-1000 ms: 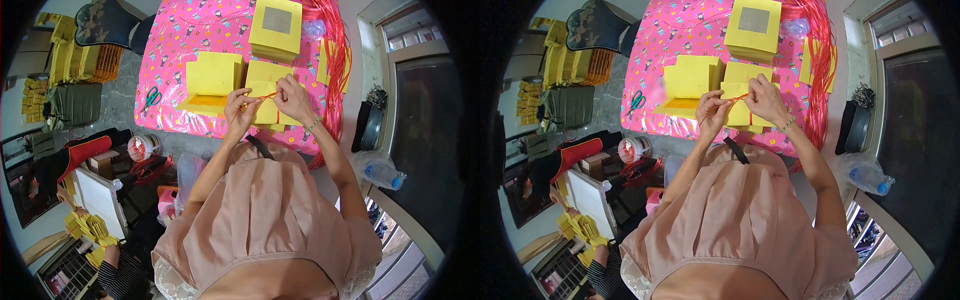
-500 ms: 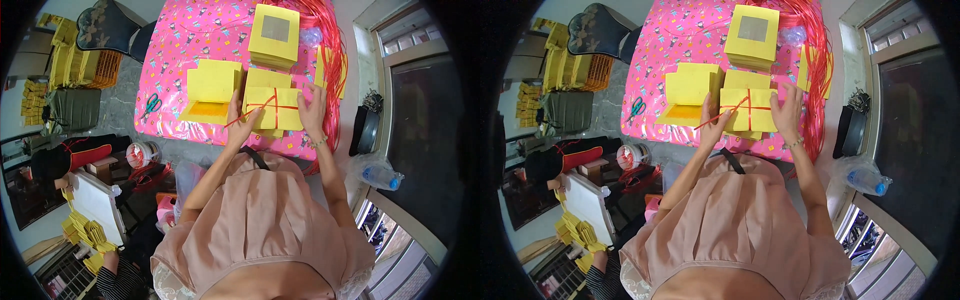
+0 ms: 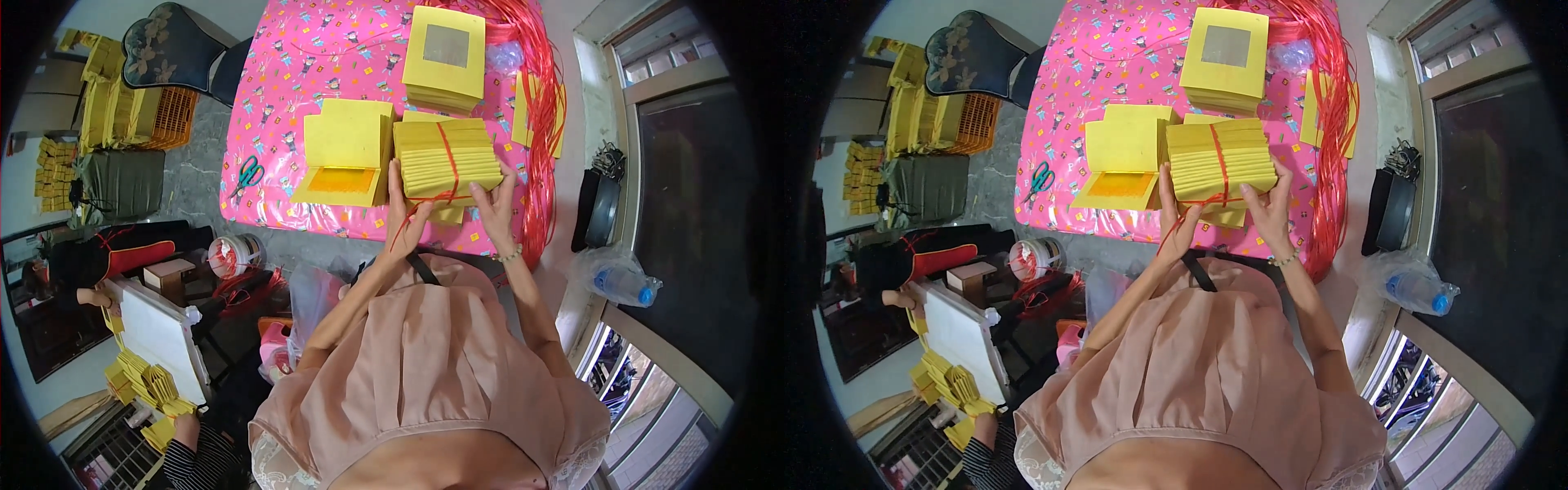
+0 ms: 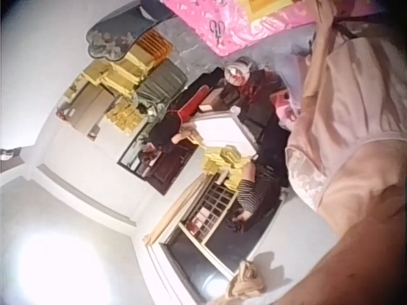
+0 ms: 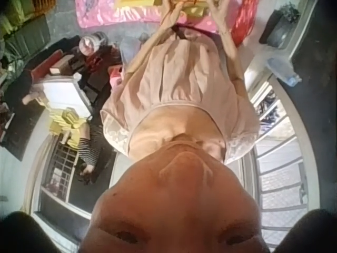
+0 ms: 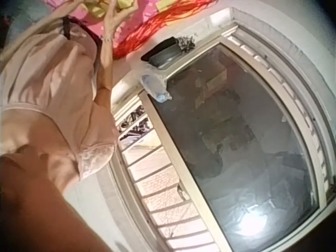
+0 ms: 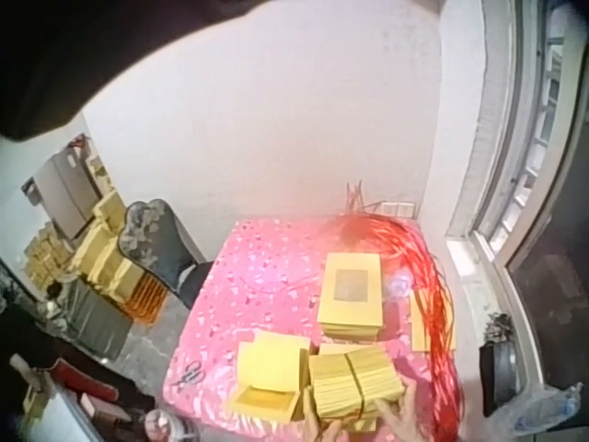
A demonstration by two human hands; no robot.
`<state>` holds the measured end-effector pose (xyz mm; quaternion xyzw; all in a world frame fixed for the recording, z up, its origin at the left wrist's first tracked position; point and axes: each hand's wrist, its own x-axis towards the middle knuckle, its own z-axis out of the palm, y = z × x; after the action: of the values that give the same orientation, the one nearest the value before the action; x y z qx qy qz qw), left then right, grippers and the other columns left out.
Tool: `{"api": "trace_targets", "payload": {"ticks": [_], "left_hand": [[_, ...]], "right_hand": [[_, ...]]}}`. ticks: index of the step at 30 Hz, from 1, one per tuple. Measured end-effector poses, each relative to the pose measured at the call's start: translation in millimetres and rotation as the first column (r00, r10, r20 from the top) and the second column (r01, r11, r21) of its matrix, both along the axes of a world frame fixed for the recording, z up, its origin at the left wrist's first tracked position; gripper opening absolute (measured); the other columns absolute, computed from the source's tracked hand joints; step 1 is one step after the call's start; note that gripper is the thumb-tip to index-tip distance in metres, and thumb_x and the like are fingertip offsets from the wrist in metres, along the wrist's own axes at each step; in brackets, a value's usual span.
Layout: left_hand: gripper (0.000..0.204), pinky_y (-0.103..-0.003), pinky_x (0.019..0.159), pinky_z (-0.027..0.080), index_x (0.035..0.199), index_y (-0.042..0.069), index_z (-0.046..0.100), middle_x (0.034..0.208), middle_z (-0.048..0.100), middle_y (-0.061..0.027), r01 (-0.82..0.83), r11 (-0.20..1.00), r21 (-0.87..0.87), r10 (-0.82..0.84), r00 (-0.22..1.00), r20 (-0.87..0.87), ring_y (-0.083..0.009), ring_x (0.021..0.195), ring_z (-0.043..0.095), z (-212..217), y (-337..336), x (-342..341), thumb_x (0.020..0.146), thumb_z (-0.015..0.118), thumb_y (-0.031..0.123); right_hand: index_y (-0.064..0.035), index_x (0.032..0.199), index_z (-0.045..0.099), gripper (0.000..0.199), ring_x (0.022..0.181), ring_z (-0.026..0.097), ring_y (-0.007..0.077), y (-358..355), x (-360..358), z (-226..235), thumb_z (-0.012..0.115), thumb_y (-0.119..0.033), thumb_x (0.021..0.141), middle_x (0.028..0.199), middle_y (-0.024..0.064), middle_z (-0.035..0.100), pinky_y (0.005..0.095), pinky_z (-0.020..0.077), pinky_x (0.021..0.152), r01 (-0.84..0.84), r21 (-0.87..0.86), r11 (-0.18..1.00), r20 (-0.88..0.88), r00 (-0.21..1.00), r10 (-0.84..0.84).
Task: Sorting, stacking, and tying bundles of yellow paper sheets with red string.
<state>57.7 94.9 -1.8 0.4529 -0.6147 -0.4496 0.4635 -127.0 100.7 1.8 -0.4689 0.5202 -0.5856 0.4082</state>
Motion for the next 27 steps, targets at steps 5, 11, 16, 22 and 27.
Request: {"api": "trace_targets", "payload": {"ticks": [5,11,16,22,27], "left_hand": [[0.085,-0.038,0.112,0.027,0.152,0.001,0.008,0.154,0.020,-0.0199,-0.033,0.988,0.148,0.065,0.973,-0.222,-0.0283,0.140,0.026,-5.5,15.0,-2.2,0.087,0.062,0.006],[0.085,-0.038,0.110,0.030,0.149,-0.003,0.017,0.149,0.029,-0.0229,-0.245,0.951,0.191,0.278,0.944,-0.175,-0.0283,0.136,0.035,-22.2,10.5,-10.8,0.084,0.070,0.011],[0.073,-0.030,0.100,0.041,0.149,-0.004,0.018,0.138,0.046,-0.0171,-0.251,0.935,0.252,0.278,0.957,-0.081,-0.0200,0.120,0.049,-22.1,-16.7,-14.6,0.093,0.062,0.011],[0.072,-0.030,0.095,0.045,0.148,-0.006,0.016,0.133,0.052,-0.0211,-0.225,0.927,0.300,0.262,0.961,-0.088,-0.0210,0.113,0.055,-19.0,-15.3,-17.2,0.095,0.059,0.017],[0.071,-0.030,0.096,0.044,0.148,-0.006,0.013,0.133,0.051,-0.0206,-0.219,0.919,0.327,0.274,0.953,-0.131,-0.0205,0.114,0.054,-19.7,-15.0,-20.4,0.097,0.056,0.017]], "right_hand": [[-0.0002,0.130,0.033,0.047,0.117,0.047,0.0181,12.9,2.9,-22.2,0.060,-0.008,0.092,0.127,0.0129,0.047,0.0332,0.0424,0.096,0.054,-0.080,0.995,-0.120,0.991,-0.064],[0.0020,0.137,0.035,0.048,0.118,0.048,0.0217,2.6,8.3,-12.5,0.055,-0.018,0.098,0.128,0.0156,0.049,0.0334,0.0382,0.100,0.171,0.294,0.940,0.025,0.982,-0.186],[0.0007,0.137,0.041,0.045,0.116,0.051,0.0208,-7.9,4.2,-11.3,0.049,-0.025,0.101,0.127,0.0147,0.054,0.0334,0.0395,0.099,0.087,0.316,0.945,-0.113,0.992,-0.054],[-0.0005,0.136,0.043,0.044,0.110,0.055,0.0189,-7.3,1.8,-7.6,0.046,-0.028,0.102,0.121,0.0132,0.059,0.0326,0.0420,0.095,0.055,0.302,0.952,-0.218,0.976,0.013],[-0.0002,0.136,0.044,0.045,0.109,0.055,0.0175,-7.5,1.5,-1.9,0.046,-0.028,0.102,0.120,0.0122,0.059,0.0314,0.0434,0.094,0.062,0.316,0.947,-0.200,0.980,0.002]]}}
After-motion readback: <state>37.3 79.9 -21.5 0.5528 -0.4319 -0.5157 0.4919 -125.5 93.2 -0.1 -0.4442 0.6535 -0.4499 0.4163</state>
